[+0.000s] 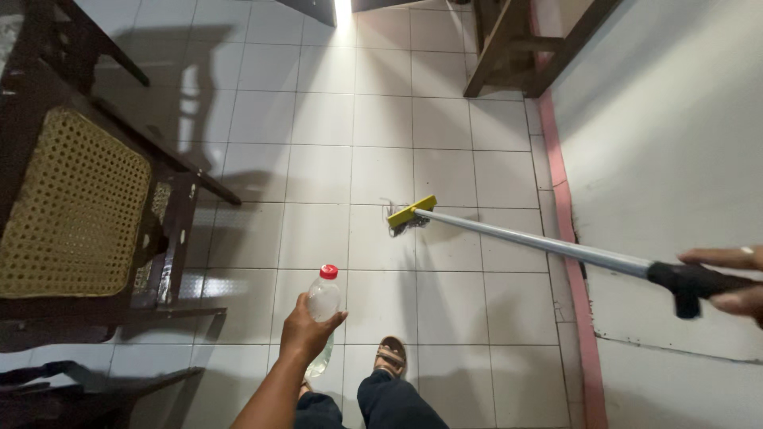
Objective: The person mops a tiled floor using a string mop while holding a plastic bottle in the other hand. They move the mop back and forth across the floor, cleaning around wooden chairs and along the base of the walls.
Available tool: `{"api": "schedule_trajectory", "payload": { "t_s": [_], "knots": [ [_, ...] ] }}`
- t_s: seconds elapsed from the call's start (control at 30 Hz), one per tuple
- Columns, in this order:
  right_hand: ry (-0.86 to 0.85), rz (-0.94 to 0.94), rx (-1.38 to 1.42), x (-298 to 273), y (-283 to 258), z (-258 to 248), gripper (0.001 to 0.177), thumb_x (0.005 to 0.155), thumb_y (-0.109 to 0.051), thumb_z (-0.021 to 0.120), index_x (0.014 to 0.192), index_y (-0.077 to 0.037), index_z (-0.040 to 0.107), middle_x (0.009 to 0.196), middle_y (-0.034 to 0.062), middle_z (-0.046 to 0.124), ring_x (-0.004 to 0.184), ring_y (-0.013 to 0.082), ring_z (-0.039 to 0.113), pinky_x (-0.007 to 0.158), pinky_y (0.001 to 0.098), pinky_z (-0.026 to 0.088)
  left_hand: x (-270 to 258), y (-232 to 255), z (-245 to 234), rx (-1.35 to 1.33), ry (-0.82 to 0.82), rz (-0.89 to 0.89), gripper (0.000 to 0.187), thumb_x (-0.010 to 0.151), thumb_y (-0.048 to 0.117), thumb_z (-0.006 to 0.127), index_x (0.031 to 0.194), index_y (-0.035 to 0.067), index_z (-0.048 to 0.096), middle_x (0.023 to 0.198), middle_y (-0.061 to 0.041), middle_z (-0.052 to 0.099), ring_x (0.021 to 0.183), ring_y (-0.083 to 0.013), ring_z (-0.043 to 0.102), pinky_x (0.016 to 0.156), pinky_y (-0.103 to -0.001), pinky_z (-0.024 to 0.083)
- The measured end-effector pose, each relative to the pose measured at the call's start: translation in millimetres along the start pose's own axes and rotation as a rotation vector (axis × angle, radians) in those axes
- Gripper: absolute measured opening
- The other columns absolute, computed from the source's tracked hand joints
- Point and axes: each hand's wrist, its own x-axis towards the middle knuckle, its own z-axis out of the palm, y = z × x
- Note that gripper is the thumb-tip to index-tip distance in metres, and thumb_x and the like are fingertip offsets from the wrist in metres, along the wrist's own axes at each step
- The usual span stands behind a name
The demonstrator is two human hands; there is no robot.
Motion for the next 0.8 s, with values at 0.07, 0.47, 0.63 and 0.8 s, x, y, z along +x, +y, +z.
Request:
{"api": "schedule_trajectory", "payload": {
  "t_s": [0.07, 0.47, 0.63, 0.8],
  "knots": [
    [0.000, -0.019, 0.001, 3, -23, -7, 0.051, 0.096, -0.032, 0.070, 0.145, -0.027, 0.055, 0.066, 0.0080, 0.058, 0.049, 0.0201, 0.051, 0.044, 0.0369, 0.042, 4, 9, 2, 0.013, -0.001, 0.021, 0.075, 0.070, 0.049, 0.088, 0.128, 0.014, 0.055, 0.115, -0.015, 0.075, 0.108, -0.0312, 0.073, 0.095, -0.043, 0.058],
    [-0.163, -0.201, 0.310, 230, -201, 216, 0.047, 0.099, -0.016, 0.057, 0.144, -0.022, 0.043, 0.091, 0.0187, 0.067, 0.067, 0.0280, 0.066, 0.059, 0.0456, 0.060, -1, 4, 0, 0.011, 0.009, -0.051, 0.076, 0.069, 0.049, 0.089, 0.128, 0.015, 0.055, 0.117, -0.014, 0.075, 0.108, -0.0307, 0.073, 0.095, -0.043, 0.057],
    [0.119, -0.141, 0.125, 229, -180, 266, 0.064, 0.099, -0.022, 0.045, 0.160, -0.033, 0.029, 0.093, 0.0168, 0.074, 0.069, 0.0278, 0.071, 0.062, 0.0420, 0.058, -8, -16, -9, -0.021, 0.030, -0.098, 0.076, 0.069, 0.050, 0.087, 0.128, 0.013, 0.056, 0.114, -0.016, 0.076, 0.105, -0.0319, 0.075, 0.092, -0.044, 0.059],
    [0.135, -0.217, 0.156, 220, -200, 257, 0.043, 0.106, -0.041, 0.040, 0.143, -0.024, 0.055, 0.094, 0.0148, 0.077, 0.074, 0.0258, 0.073, 0.064, 0.0413, 0.059, -15, -45, -11, -0.058, 0.130, -0.075, 0.078, 0.067, 0.050, 0.089, 0.126, 0.010, 0.056, 0.112, -0.018, 0.074, 0.105, -0.0356, 0.072, 0.090, -0.045, 0.058]
  ]
}}
